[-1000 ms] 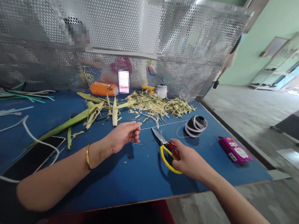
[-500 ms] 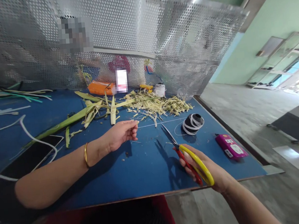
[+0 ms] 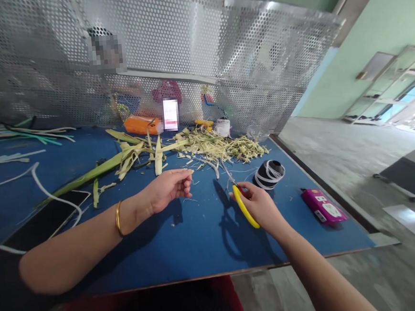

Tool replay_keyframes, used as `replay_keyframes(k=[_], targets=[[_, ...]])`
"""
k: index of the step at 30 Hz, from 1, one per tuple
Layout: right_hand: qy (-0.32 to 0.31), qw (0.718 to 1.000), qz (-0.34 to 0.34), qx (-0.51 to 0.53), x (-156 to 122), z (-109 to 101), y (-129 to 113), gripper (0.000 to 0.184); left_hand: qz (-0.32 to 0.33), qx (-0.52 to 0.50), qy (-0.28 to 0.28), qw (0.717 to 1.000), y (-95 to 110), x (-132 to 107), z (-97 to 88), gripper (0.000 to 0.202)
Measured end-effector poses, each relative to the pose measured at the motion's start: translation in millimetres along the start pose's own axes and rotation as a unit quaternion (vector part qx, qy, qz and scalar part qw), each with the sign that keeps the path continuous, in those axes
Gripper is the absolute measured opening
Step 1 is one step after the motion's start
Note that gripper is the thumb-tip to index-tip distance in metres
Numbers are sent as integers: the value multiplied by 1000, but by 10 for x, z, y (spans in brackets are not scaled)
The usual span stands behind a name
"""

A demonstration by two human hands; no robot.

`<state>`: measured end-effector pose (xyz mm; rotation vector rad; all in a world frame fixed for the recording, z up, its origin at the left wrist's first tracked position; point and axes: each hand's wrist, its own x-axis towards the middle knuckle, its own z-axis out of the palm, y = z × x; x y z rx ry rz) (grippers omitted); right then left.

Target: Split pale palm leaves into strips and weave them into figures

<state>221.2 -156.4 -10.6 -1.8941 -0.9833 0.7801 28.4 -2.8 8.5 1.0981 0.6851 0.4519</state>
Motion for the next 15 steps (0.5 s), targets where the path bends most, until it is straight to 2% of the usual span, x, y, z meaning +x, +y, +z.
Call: replay_keyframes(k=[2, 5, 8, 12, 15], targets=[[10, 997, -43, -69, -35, -75, 111, 54, 7, -9, -7, 1000, 62, -38, -44, 22], [-7, 984, -79, -161, -155, -197, 259, 51, 14, -18, -34, 999, 187, -173, -142, 22], [-10, 963, -79, -259, -178, -215, 285, 43, 23, 0, -54, 998, 312, -377, -248, 22], [27, 929, -86, -359, 165, -63, 138, 38, 30, 18, -51, 998, 397, -616, -368, 24], [94, 906, -99, -401, 555, 46, 19, 38, 30, 5, -30, 999, 390, -698, -438, 24]])
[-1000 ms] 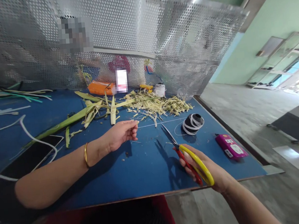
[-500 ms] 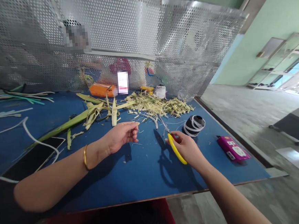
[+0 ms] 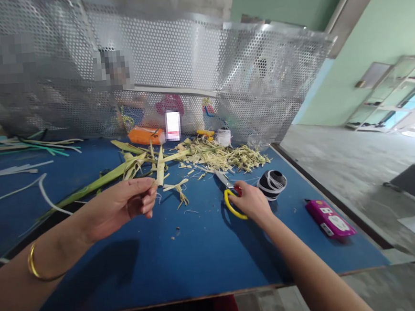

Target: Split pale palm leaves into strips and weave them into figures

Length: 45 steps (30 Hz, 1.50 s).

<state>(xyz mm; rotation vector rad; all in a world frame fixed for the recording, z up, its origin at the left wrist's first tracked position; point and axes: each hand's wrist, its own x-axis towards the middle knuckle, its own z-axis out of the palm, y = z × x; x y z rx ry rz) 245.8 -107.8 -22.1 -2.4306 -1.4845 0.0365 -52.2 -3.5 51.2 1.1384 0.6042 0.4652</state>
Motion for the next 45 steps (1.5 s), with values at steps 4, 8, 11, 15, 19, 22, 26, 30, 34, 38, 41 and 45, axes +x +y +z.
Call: replay_keyframes(k=[4, 8, 11, 15, 19, 22, 26, 30, 34, 38, 41, 45], targets=[[20, 1000, -23, -8, 281, 23, -118, 36, -12, -33, 26, 999, -40, -13, -36, 22], [46, 995, -84, 27, 184, -92, -433, 25, -32, -48, 5, 998, -52, 49, 42, 20], [-11, 918, -188, 350, 13, -179, -799, 26, -56, -47, -30, 997, -35, 119, 140, 21], [-265, 744, -130, 600, -162, -153, -1135, 27, -47, -12, -52, 997, -48, 180, 208, 23], [-271, 730, -67, 624, -261, -33, -1145, 24, -56, 23, -29, 998, -210, 173, 192, 25], [-274, 774, -83, 564, -314, 5, -1037, 17, -86, 35, -12, 996, -380, 129, 170, 27], [-258, 854, -151, 425, -324, -19, -747, 11, -106, 91, 17, 990, -472, 70, 104, 31], [-153, 942, -225, 197, -225, -75, -345, 19, -45, 128, 137, 981, -375, 73, -23, 24], [40, 947, -317, 30, -65, -184, -235, 16, 2, 87, 211, 974, -264, 161, -133, 17], [150, 940, -302, 44, 99, -169, -630, 23, 25, 50, 243, 968, -250, 312, -173, 16], [114, 930, -350, 3, 193, 26, -1004, 18, 25, 23, 266, 963, -320, 398, -193, 15], [97, 922, -365, -80, 243, 313, -1196, 25, 10, -3, 255, 967, -463, 431, -235, 16]])
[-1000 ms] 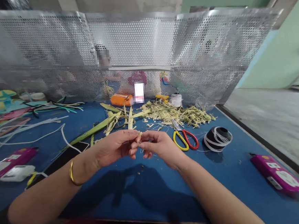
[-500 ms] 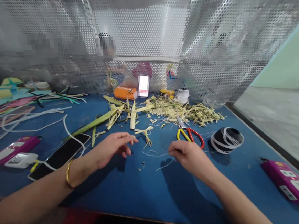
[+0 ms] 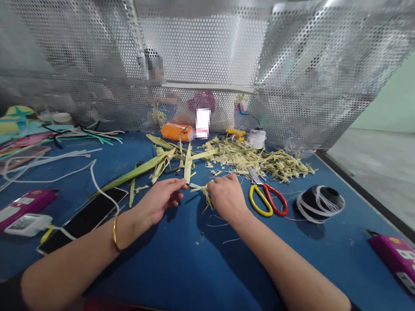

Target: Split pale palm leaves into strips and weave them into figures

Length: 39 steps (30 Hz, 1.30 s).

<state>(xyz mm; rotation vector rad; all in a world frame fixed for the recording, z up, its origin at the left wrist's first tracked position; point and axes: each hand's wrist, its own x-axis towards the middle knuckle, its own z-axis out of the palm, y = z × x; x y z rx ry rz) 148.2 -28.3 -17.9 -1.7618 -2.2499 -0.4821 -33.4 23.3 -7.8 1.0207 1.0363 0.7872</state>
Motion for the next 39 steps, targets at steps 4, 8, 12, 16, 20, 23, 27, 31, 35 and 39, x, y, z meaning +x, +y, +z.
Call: replay_keyframes(k=[4, 8, 12, 16, 20, 23, 27, 31, 35, 39], targets=[[116, 993, -8, 10, -100, 20, 40, 25, -34, -49, -29, 998, -75, -8, 2, 18], [249, 968, -33, 8, -189, -113, 69, 13, 9, -103, -55, 993, -83, -63, 54, 23], [269, 960, -77, -10, -262, -157, 27, 19, 28, -154, -168, 973, -101, -125, 92, 29], [259, 960, -108, -12, -337, -165, 18, 35, 15, -196, -236, 952, -116, -151, 94, 29], [248, 961, -118, -20, -372, -204, 59, 41, 0, -213, -248, 945, -109, -143, 81, 25], [239, 962, -129, -24, -370, -243, 119, 41, 16, -197, -251, 948, -100, -128, 69, 25], [251, 959, -127, -29, -343, -299, 259, 30, 33, -173, -254, 951, -85, -106, 47, 25], [277, 955, -23, 103, -298, -340, 374, 18, 37, -181, -241, 953, -72, -95, 36, 25], [207, 885, 146, 392, -243, -393, 324, 26, 36, -177, -233, 956, -70, -94, 41, 23], [25, 843, 158, 514, -211, -418, 158, 26, 34, -172, -234, 956, -74, -95, 53, 22]])
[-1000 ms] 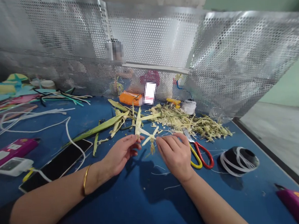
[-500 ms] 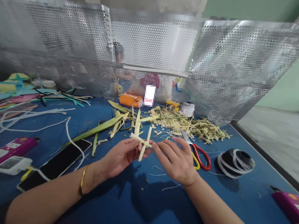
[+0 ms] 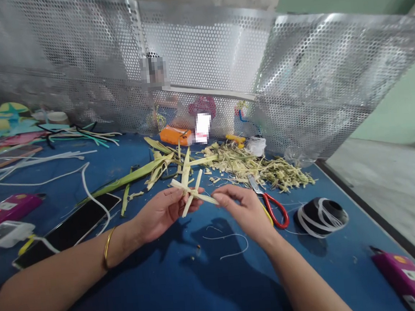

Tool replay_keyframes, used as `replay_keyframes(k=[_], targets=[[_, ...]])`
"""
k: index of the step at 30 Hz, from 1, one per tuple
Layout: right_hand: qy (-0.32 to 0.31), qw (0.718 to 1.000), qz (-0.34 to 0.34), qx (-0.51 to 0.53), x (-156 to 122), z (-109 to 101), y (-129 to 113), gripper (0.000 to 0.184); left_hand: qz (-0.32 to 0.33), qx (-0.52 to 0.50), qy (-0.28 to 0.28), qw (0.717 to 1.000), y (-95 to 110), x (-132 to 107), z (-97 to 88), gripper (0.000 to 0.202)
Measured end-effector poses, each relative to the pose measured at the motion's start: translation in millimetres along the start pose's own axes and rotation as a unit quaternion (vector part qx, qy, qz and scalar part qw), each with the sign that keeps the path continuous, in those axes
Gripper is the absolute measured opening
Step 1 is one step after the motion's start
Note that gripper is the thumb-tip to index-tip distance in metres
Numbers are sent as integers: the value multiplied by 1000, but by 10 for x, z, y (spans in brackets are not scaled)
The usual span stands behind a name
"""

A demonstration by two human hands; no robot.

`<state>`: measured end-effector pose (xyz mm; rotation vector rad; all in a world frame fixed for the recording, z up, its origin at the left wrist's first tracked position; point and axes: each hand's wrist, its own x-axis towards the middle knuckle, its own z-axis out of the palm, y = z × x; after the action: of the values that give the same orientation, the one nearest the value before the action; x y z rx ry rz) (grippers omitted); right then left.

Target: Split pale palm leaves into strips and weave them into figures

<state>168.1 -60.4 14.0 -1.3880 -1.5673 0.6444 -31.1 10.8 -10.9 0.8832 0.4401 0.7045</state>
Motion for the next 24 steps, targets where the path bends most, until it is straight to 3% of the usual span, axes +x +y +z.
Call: replay_keyframes(k=[2, 6, 12, 19, 24], targets=[[-33, 999, 11, -15, -23, 79, -7, 23, -4, 3, 5, 1000, -8, 4, 1, 21], [-11, 998, -2, -58, -59, 169, 35, 26, -18, 7, 16, 1000, -41, 10, -9, 21], [113, 970, -136, -168, -103, 179, 8, 14, -3, 67, 8, 998, -108, 2, 4, 20], [68, 986, -104, -114, -187, 304, -63, 6, 43, 224, 12, 973, -122, -60, 89, 21], [72, 988, -88, -102, -213, 350, -30, 5, 76, 266, 13, 961, -128, -66, 93, 22]])
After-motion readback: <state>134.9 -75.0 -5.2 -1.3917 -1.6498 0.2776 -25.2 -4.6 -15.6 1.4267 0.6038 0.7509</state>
